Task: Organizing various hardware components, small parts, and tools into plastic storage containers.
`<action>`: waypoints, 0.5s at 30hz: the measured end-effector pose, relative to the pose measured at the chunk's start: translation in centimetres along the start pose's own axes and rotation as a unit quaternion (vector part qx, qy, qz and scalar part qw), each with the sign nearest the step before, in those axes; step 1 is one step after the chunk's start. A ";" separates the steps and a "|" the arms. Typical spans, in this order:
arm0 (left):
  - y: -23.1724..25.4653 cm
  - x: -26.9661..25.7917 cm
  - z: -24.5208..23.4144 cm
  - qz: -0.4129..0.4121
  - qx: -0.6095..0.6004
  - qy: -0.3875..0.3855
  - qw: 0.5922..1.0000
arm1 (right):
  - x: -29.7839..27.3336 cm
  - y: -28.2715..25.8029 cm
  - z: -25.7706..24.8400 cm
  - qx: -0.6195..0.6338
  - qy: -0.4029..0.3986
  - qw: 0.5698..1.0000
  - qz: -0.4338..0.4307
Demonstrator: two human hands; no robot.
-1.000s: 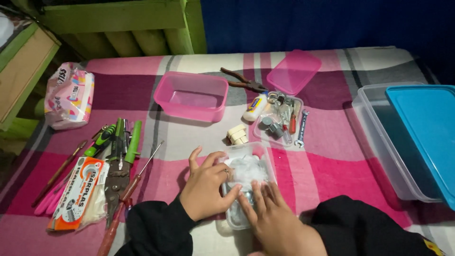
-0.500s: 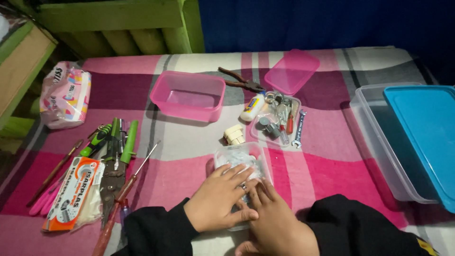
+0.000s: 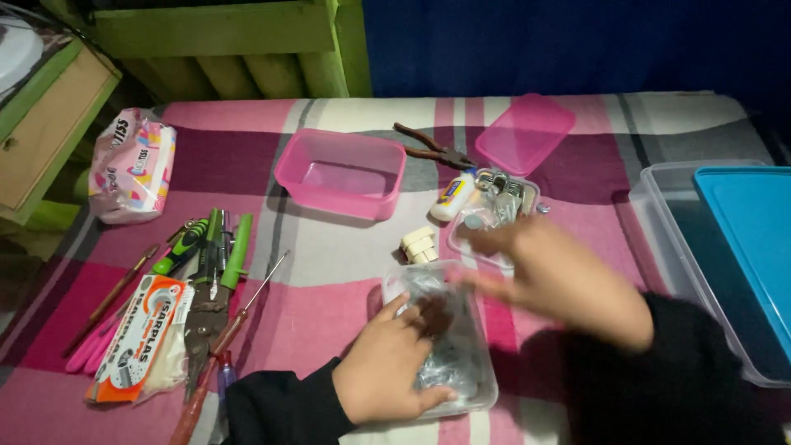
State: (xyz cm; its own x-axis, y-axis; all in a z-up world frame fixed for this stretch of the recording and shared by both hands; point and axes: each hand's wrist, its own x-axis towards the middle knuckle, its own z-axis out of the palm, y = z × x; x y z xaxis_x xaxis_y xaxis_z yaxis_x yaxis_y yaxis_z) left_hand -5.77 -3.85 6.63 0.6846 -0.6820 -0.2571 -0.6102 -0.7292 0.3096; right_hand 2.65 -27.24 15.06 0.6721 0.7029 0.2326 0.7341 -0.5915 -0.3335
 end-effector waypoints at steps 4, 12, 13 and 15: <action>-1.4 0.7 3.5 0.089 0.000 0.205 0.975 | 5.8 5.8 0.2 0.042 0.016 0.991 0.125; -1.2 0.5 3.1 0.081 -0.001 0.176 0.981 | 14.6 26.7 12.4 0.067 0.116 0.978 0.163; -1.3 0.6 3.1 0.083 0.000 0.175 0.981 | 15.2 26.2 12.8 0.066 0.117 0.977 0.164; -1.3 0.6 3.2 0.093 -0.008 0.192 0.977 | 16.6 25.0 13.9 0.031 0.114 0.978 0.172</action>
